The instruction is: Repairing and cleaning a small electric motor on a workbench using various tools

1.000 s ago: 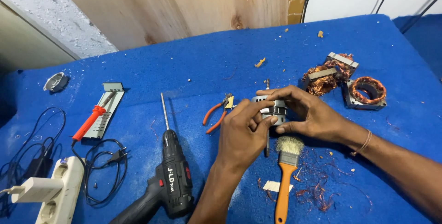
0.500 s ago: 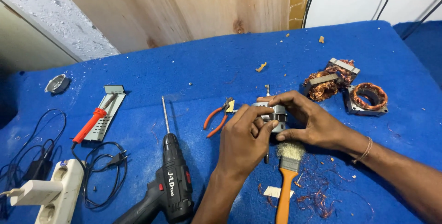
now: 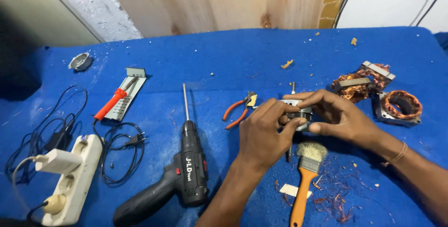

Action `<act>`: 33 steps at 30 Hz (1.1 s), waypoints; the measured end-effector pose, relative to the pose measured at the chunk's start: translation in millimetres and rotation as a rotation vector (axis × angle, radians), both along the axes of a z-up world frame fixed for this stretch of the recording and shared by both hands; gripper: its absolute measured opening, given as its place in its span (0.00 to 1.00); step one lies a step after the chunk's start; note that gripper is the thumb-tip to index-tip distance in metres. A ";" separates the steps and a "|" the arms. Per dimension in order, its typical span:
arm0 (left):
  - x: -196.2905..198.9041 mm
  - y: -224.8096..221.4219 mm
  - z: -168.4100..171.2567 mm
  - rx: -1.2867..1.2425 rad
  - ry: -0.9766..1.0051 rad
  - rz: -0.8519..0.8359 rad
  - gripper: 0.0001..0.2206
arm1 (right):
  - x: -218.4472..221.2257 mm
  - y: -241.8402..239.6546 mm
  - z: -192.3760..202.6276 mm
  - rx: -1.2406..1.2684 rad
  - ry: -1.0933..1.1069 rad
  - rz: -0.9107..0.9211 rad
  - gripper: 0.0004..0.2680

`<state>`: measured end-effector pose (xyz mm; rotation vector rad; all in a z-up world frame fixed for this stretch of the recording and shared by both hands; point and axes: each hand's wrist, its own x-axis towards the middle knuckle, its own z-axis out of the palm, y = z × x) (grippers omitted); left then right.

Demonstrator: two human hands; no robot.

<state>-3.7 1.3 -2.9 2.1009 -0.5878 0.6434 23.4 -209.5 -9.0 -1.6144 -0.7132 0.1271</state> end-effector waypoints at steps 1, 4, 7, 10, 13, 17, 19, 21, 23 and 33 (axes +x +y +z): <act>-0.1 -0.8 -2.0 -0.006 0.014 0.001 0.08 | 0.6 -1.7 1.3 -0.014 0.049 -0.002 0.16; 1.0 -0.4 -6.0 0.027 -0.001 0.006 0.09 | -0.2 3.1 6.7 -0.112 -0.031 -0.119 0.15; 0.9 -0.2 -6.5 0.012 -0.022 0.004 0.09 | 4.7 3.1 -1.3 -0.158 -0.136 -0.251 0.09; -0.4 1.4 -0.7 0.048 0.033 -0.025 0.09 | -8.6 17.2 34.3 -0.301 -0.303 -0.395 0.06; -0.5 1.7 -0.7 0.019 0.002 -0.051 0.09 | -4.1 28.7 67.5 -0.545 -0.526 -0.429 0.10; 4.5 -1.9 -13.0 0.030 -0.060 -0.035 0.11 | 46.1 85.0 93.4 -0.579 -0.620 -0.336 0.05; 8.4 -3.9 -23.6 -0.012 -0.114 -0.027 0.12 | 81.7 119.5 89.5 -0.529 -0.511 -0.164 0.05; 12.8 -6.8 -30.6 -0.036 -0.147 -0.034 0.12 | 127.5 147.3 65.6 -0.672 -0.557 -0.121 0.07; 15.7 -7.8 -40.6 -0.060 -0.178 -0.032 0.12 | 164.8 174.2 41.2 -0.812 -0.601 -0.067 0.08; 14.3 -0.8 -31.0 -0.121 -0.219 -0.036 0.13 | 208.9 202.7 -12.3 -0.882 -0.731 0.083 0.08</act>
